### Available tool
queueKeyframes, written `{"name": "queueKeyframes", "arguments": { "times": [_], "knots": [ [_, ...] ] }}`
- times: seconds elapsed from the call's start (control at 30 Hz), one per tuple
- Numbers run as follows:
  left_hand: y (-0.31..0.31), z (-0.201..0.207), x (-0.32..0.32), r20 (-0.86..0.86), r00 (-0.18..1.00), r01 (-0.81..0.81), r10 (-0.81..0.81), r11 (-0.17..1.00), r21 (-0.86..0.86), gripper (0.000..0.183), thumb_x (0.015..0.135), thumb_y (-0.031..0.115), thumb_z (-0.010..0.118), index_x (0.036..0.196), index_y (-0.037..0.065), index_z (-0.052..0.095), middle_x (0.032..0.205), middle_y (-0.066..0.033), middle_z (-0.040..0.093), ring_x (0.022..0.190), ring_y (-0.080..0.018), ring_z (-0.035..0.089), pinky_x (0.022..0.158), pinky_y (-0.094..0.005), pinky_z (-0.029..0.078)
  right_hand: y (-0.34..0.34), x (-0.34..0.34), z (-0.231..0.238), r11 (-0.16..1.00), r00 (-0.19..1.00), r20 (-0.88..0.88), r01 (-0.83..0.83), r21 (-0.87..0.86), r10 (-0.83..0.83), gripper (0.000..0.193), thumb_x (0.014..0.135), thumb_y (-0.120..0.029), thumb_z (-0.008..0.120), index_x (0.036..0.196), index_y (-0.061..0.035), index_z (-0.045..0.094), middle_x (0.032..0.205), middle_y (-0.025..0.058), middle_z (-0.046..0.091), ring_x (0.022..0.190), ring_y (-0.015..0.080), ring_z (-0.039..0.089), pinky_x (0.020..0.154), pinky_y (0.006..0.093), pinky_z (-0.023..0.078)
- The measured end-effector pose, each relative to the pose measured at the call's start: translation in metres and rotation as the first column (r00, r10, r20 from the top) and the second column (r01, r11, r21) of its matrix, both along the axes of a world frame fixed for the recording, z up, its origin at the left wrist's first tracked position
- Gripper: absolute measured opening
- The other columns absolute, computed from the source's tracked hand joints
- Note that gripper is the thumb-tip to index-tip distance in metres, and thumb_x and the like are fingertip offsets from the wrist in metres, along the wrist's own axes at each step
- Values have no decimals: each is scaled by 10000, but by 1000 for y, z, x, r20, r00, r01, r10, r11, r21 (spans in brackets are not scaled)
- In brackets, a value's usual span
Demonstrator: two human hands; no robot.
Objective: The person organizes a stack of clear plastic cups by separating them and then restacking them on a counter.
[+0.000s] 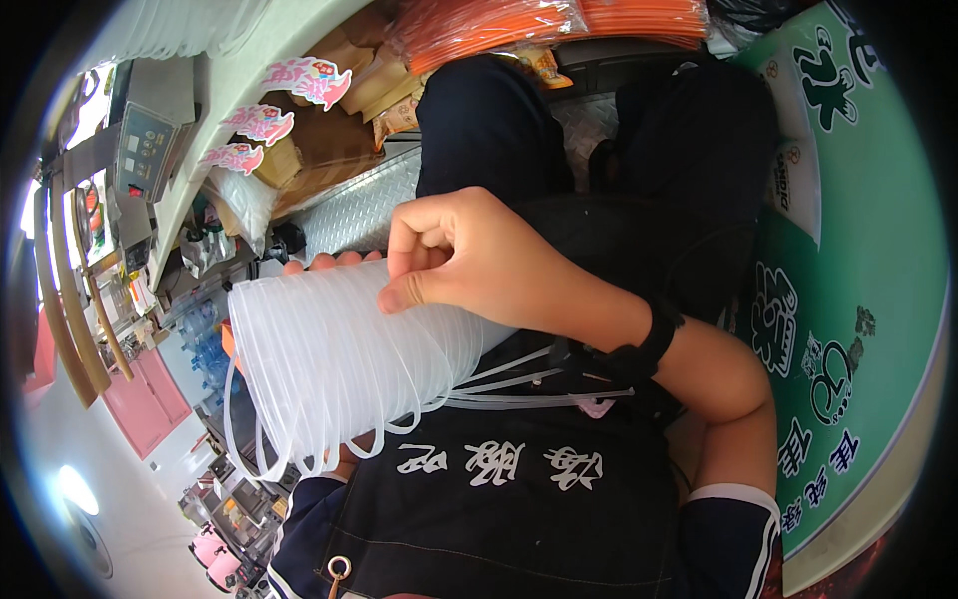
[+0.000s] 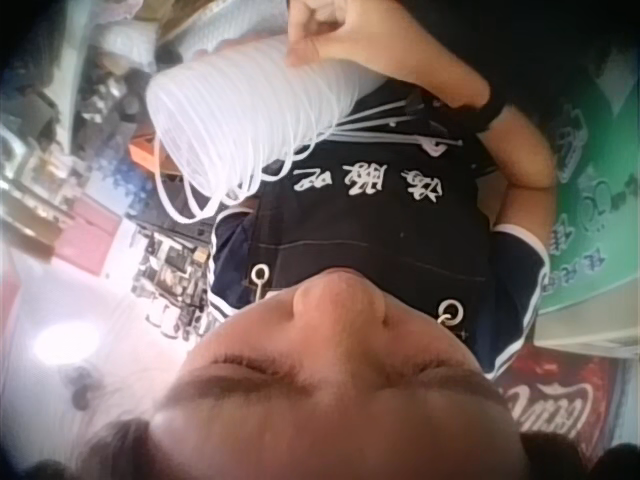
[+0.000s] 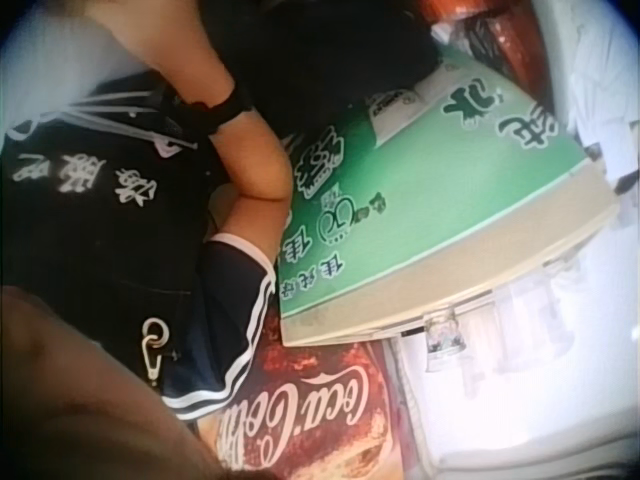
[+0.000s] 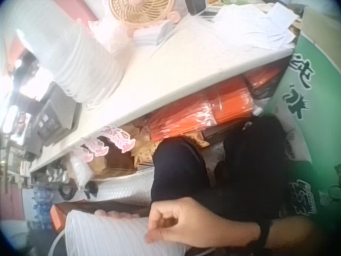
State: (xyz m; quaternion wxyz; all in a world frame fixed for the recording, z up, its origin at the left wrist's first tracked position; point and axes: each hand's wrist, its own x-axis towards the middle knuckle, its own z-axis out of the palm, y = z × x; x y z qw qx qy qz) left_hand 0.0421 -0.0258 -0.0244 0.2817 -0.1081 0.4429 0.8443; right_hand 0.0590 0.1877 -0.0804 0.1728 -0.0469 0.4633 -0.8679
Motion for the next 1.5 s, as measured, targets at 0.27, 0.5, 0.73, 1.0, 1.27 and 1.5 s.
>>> {"name": "queueKeyframes", "arguments": {
  "times": [0.27,0.5,0.73,1.0,1.27,1.5],
  "knots": [
    [3,-1,-6,-2,1000,-4,4,1000,1,425,976,425,525,1244,95,499,1217,-174,562,1191,-360,525,997,-561,446,10,-6,12,993,995,53,-87,84,83,120,908,-57,681,823,4,621,663,39,636,572,64,556,509,208,423],
    [5,5,-4,2,1000,-14,14,1000,-21,421,976,399,543,1271,103,494,1238,-174,561,1210,-359,521,1010,-563,445,17,-23,5,981,980,-46,-191,47,193,273,806,-4,756,812,-22,484,753,52,569,578,86,556,470,239,506],
    [11,5,-6,17,1000,-10,10,999,-43,422,976,373,561,1299,111,490,1259,-173,559,1228,-359,518,1022,-566,445,16,-38,8,951,961,-93,-241,192,262,388,779,13,758,745,-63,378,673,9,462,565,92,548,443,269,535],
    [18,11,-7,33,999,-13,16,997,-71,428,978,348,573,1327,114,487,1281,-172,560,1244,-355,518,1032,-563,447,21,-37,13,908,941,24,-333,254,338,399,766,86,669,711,-83,313,700,-23,341,646,77,583,491,271,556],
    [18,2,-17,9,1000,22,-22,999,-44,432,998,350,527,1334,81,494,1287,-167,576,1223,-331,545,1016,-518,472,31,-32,5,920,917,112,-389,50,382,267,825,-8,721,937,-21,479,758,41,555,654,130,618,524,269,524],
    [21,-14,-43,-73,993,83,-91,991,-104,442,1015,352,486,1340,52,500,1292,-163,589,1205,-310,570,1001,-479,493,39,-10,-25,997,996,41,-78,-15,79,651,769,-131,843,1285,-58,453,971,26,534,783,99,530,724,235,460]
  ]
}}
